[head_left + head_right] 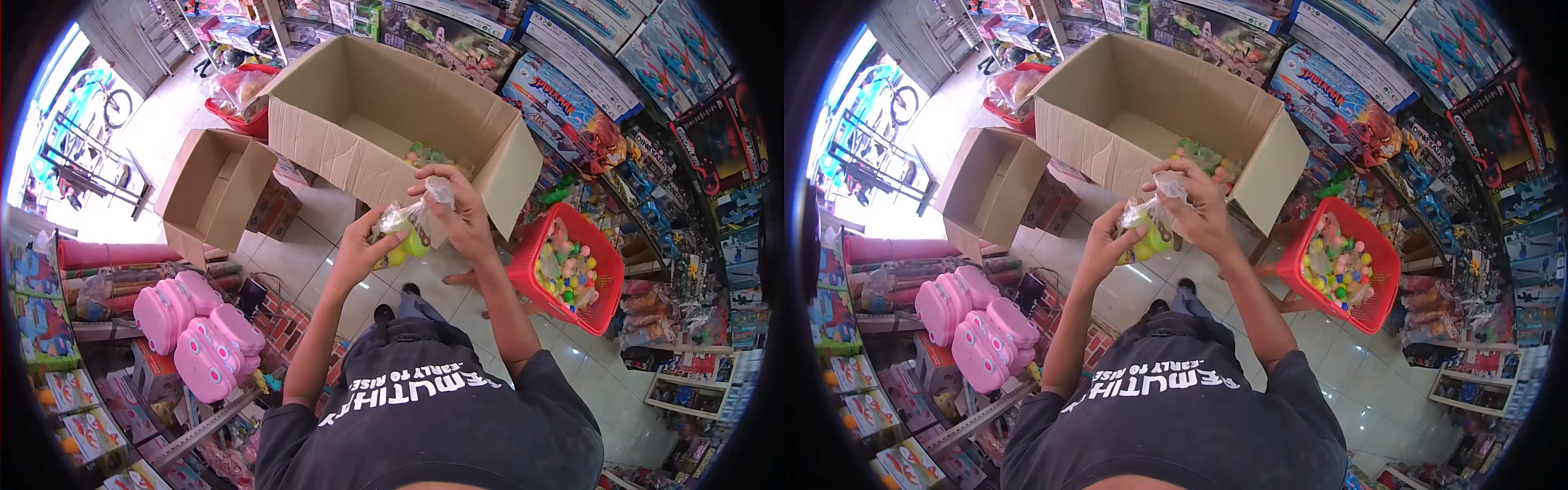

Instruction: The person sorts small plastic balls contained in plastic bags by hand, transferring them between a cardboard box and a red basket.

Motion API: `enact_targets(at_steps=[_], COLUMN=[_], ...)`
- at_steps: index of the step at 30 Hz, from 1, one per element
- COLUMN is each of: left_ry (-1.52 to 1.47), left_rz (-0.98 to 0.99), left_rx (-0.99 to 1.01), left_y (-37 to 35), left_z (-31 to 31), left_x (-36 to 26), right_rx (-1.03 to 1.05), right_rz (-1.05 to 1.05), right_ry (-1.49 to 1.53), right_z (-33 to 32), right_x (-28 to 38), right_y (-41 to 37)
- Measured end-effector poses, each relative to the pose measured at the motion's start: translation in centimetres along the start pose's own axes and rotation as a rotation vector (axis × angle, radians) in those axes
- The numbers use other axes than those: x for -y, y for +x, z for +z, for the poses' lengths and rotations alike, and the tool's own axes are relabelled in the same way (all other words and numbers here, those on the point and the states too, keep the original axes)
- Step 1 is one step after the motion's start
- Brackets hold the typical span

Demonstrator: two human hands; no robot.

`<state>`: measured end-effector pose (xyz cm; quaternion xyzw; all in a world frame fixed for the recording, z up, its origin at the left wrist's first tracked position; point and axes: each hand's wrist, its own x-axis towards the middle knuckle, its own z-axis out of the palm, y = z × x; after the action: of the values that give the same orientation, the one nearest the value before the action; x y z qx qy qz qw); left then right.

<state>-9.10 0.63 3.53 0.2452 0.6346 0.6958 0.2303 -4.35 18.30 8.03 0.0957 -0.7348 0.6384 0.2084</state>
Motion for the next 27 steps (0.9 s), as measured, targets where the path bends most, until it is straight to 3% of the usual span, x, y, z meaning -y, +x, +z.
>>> enact_targets(at_steps=[4,14,16,20,22,25,27], left_ry=[0.04,-0.002,0.001,0.037,0.063,0.105,0.169], left_rz=[0.016,0.026,0.038,0.049,0.012,0.056,0.041], left_rx=[-0.023,-0.007,-0.016,0.037,0.047,0.095,0.156], left_y=[2.0,10.3,12.5,17.2,19.1,21.8,23.6], left_z=[-0.3,-2.8,-2.8,-3.8,-4.4,-5.0,-5.7], left_x=[-0.3,-3.9,-4.8,-5.0,-4.8,-4.4,-3.6], right_rx=[-0.011,0.096,0.166,0.177,0.18,0.26,0.24], right_rz=[0.108,0.177,0.223,0.181,0.222,0.409,0.381], right_ry=[0.177,0.203,-0.006,-0.037,-0.21,-0.144,-0.161], right_z=[-0.4,-2.7,-4.2,-5.8,-6.9,-8.3,-8.9], right_x=[0.3,-1.4,-1.1,-3.0,-4.2,-4.6,-6.2], right_y=[2.2,10.5,12.3,15.7,17.0,18.5,19.3])
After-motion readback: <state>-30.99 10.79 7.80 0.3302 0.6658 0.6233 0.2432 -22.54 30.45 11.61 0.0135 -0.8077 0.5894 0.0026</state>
